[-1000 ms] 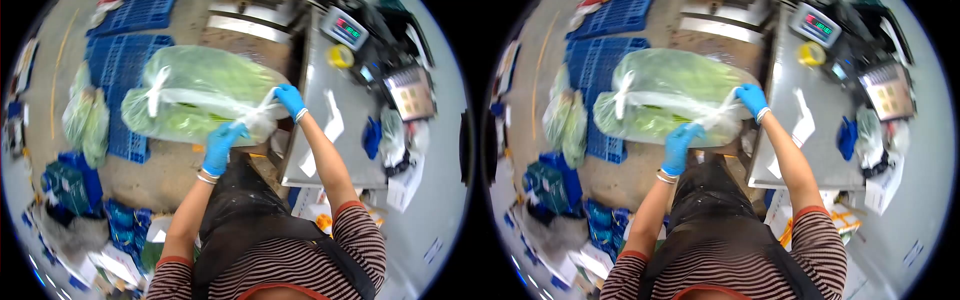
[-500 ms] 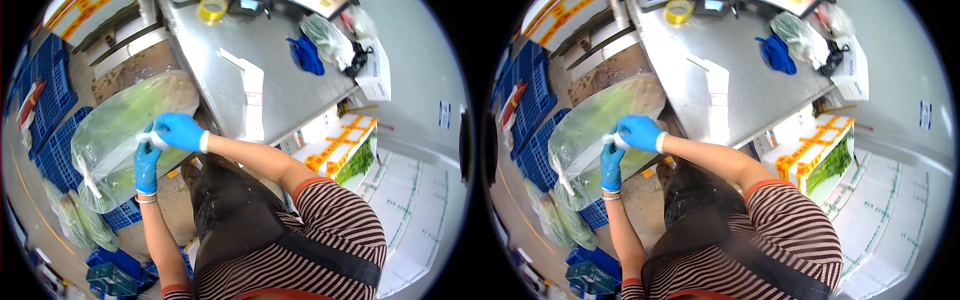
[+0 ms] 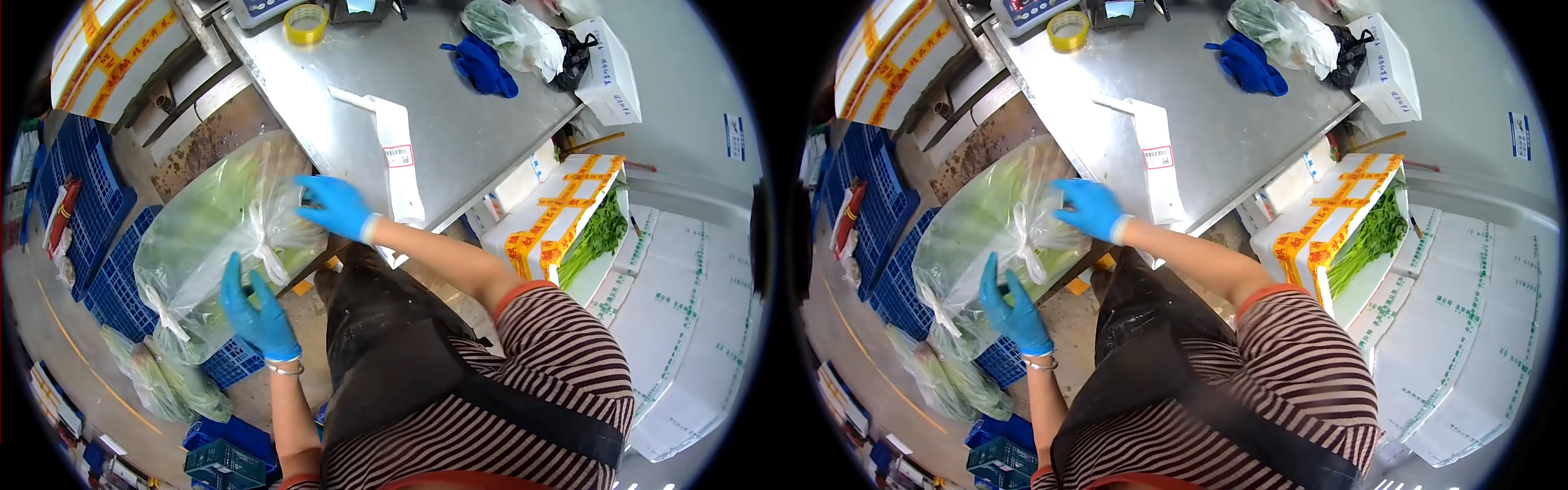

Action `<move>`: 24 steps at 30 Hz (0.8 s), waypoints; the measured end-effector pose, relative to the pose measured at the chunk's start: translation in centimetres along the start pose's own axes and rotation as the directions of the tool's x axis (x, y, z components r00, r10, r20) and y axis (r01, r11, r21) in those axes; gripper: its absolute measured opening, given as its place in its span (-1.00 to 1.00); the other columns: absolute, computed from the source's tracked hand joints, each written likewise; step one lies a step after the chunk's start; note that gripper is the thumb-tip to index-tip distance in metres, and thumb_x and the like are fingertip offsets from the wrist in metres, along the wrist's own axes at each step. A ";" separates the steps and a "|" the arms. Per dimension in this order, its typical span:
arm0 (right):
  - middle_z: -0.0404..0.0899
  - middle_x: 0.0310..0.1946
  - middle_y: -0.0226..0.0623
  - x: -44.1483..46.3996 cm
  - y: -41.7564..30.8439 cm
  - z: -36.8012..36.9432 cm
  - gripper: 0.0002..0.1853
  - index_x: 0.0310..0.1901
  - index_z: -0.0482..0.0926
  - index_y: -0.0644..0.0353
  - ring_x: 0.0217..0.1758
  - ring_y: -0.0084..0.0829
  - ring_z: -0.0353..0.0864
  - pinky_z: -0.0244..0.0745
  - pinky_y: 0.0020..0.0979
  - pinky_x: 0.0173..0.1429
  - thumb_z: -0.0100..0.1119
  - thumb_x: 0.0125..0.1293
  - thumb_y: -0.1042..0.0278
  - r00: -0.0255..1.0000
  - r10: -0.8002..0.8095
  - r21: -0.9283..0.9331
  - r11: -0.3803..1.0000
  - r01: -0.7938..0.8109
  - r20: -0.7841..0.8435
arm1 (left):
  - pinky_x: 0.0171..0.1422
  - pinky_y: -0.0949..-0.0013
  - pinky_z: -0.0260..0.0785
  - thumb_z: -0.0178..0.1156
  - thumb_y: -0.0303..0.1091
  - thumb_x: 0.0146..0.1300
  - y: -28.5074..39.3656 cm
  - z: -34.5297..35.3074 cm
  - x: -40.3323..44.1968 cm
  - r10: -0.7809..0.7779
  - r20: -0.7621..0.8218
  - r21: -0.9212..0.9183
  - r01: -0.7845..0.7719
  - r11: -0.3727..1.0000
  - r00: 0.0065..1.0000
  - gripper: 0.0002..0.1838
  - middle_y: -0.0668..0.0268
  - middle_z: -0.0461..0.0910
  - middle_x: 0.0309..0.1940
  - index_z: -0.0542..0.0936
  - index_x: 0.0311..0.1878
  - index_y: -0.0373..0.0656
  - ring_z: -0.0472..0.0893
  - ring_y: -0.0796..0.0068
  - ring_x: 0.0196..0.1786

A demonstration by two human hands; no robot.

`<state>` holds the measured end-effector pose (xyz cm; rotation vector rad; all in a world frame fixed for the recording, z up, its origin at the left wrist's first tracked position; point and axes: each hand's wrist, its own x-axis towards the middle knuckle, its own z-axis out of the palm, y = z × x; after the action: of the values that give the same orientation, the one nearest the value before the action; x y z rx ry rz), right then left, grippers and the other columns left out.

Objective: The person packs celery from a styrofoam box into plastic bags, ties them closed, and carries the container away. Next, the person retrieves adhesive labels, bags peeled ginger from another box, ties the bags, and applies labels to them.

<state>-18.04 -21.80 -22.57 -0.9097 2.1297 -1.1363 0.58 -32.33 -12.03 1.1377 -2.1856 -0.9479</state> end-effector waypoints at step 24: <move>0.59 -0.42 -0.32 -5.5 7.4 -14.0 -0.83 -0.18 0.68 -0.03 -0.34 -0.24 0.54 0.36 -0.22 -0.19 0.22 0.24 0.20 0.975 -0.223 -0.622 0.761 0.183 0.014 | -0.15 0.22 0.49 0.28 -0.24 0.18 2.4 25.1 -0.9 0.204 0.692 -0.200 -0.087 0.976 0.692 -0.79 0.09 0.63 -0.34 0.67 -0.24 -0.18 0.65 0.11 -0.28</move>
<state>-27.05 -7.77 -21.26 -1.4419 2.5575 -0.5304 -17.41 -21.76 -26.23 0.5305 -2.6664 -1.6579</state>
